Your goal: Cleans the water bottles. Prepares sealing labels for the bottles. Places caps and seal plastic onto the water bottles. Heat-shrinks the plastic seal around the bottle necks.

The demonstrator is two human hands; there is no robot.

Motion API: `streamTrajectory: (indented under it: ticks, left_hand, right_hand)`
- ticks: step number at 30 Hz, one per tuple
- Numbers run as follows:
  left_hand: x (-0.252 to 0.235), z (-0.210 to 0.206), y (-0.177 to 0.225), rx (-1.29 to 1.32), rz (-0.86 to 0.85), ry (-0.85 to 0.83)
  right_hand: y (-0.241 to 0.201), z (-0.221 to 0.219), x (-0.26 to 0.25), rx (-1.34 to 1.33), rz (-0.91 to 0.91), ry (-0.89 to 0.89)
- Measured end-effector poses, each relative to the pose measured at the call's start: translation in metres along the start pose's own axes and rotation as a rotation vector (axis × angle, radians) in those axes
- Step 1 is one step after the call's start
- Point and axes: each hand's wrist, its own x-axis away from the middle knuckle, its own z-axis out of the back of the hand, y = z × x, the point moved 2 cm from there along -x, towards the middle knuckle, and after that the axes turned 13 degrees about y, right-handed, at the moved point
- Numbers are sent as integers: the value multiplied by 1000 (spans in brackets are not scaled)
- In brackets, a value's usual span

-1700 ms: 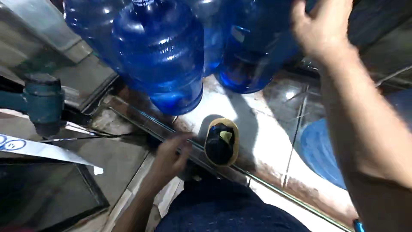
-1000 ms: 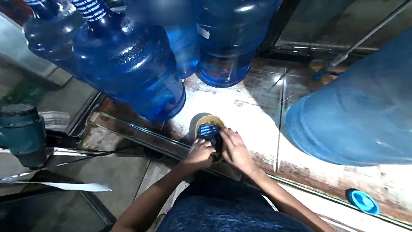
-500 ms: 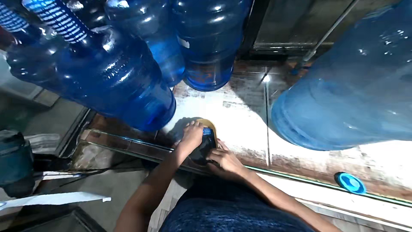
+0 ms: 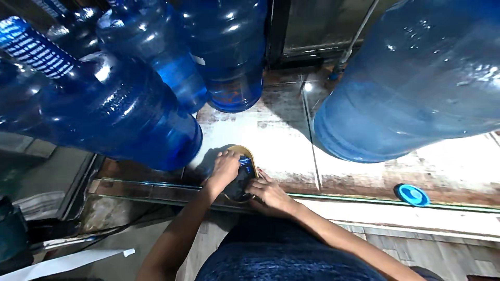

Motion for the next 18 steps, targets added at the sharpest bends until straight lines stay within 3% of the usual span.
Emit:
streamTrajectory:
  ticks: [6, 11, 12, 14, 18]
  left_hand:
    - [8, 2, -13, 21, -71, 149]
    - [16, 15, -24, 144, -85, 394]
    - [18, 22, -28, 215, -74, 452]
    - [21, 38, -38, 428, -35, 542]
    - [29, 67, -40, 679, 146, 452]
  right_hand:
    - [-1, 0, -1, -2, -25, -28]
    - [-8, 8, -7, -84, -152, -82]
    - [-10, 13, -9, -138, -215, -50]
    - [-10, 18, -13, -252, -295, 182]
    - [-17, 49, -40, -565, -613, 390]
